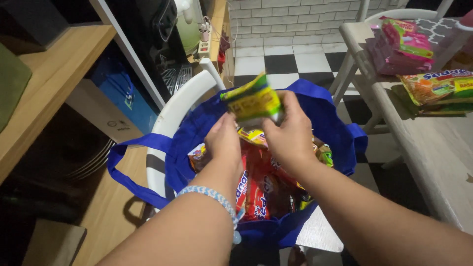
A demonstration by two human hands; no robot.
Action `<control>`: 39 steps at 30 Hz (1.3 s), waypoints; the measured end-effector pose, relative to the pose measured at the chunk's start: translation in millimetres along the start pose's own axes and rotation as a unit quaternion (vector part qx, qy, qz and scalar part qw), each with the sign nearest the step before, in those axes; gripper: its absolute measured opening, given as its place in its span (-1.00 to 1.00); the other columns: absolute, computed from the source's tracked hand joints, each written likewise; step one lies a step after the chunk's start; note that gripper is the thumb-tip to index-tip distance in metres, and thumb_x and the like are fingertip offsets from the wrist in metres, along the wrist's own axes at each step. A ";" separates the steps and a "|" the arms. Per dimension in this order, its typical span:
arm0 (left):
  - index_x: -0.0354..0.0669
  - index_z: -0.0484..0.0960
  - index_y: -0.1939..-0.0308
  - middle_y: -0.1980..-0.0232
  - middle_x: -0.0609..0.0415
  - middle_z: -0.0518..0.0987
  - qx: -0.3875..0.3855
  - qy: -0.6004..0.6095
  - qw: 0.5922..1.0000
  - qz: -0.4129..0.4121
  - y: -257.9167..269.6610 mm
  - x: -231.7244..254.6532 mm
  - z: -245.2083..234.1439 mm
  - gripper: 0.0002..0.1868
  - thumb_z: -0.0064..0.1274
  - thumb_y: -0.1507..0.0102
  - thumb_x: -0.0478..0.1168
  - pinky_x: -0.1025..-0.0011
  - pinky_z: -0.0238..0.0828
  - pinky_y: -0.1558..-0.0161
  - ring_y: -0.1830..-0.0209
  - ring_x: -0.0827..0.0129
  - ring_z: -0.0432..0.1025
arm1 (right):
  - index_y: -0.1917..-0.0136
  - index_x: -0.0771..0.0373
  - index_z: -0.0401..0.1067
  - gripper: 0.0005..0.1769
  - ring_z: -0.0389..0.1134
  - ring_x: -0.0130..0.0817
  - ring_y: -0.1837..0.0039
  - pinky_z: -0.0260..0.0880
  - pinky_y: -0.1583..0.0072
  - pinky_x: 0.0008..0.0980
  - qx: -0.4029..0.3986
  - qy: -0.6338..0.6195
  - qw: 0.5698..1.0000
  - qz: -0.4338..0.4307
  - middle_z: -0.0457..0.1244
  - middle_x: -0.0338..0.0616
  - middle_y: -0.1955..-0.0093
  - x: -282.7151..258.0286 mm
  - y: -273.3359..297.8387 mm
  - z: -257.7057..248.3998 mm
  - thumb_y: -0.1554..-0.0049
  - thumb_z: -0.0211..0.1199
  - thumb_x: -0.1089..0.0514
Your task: Unpack various items including toiletries and instant noodles from a shopping bag and organize them on a table.
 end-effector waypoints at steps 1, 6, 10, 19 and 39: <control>-0.08 0.63 -0.06 -0.02 0.12 0.68 0.000 0.000 1.000 0.000 7.7 11.1 2.0 -0.54 0.09 -0.13 0.01 0.22 0.36 -0.23 -0.07 0.30 0.53 | -0.20 0.23 0.35 -0.55 0.49 -0.12 0.00 0.45 -0.04 -0.24 0.000 0.000 1.000 0.000 0.40 -0.01 -0.02 4.8 1.1 1.0 -0.02 0.30 0.29; -0.13 0.64 0.02 0.06 -0.05 0.67 -0.094 0.130 0.964 -0.214 43.4 10.1 27.7 -0.32 -0.11 -0.22 0.38 0.11 0.50 -0.04 0.07 0.12 0.57 | 0.09 0.24 0.39 -0.65 0.28 0.03 -0.19 0.31 -0.19 -0.19 -0.005 0.063 0.988 -0.142 0.25 0.03 -0.14 -15.3 15.5 5.7 0.14 0.24 0.52; -0.16 0.64 0.01 0.07 -0.06 0.70 -0.088 0.120 0.969 -0.196 21.7 -13.1 16.9 -0.53 0.10 -0.18 0.10 0.09 0.57 0.00 0.08 0.12 0.60 | 0.11 0.22 0.36 -0.64 0.20 0.03 -0.31 0.29 -0.26 -0.19 -0.026 0.042 0.992 -0.115 0.17 0.04 -0.22 2.7 18.7 10.8 0.14 0.19 0.55; -0.16 0.53 0.03 0.16 -0.01 0.64 0.001 0.208 0.968 -0.140 28.1 3.3 2.2 -0.67 0.14 -0.12 -0.26 0.11 0.63 0.07 0.18 0.18 0.61 | 0.08 0.20 0.50 -0.60 0.16 0.18 -0.34 0.19 -0.28 -0.03 0.006 0.086 0.987 -0.134 0.14 0.19 -0.34 12.4 12.5 3.7 0.18 0.22 0.51; -0.28 0.72 0.25 0.39 0.15 0.65 -0.064 -0.109 0.984 0.127 9.0 40.0 38.0 -0.74 0.06 -0.17 -0.15 0.47 0.41 0.33 0.44 0.51 0.45 | -0.26 0.31 0.37 -0.48 0.46 -0.43 0.01 0.47 -0.01 -0.43 -0.030 -0.129 0.976 0.170 0.44 -0.06 -0.02 68.4 -13.2 6.6 -0.11 0.36 0.04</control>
Point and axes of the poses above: each hand's wrist, its own y-axis away from the middle knuckle, its own z-axis out of the palm, x = y × z, the point moved 10 cm from there along -y, towards the middle knuckle
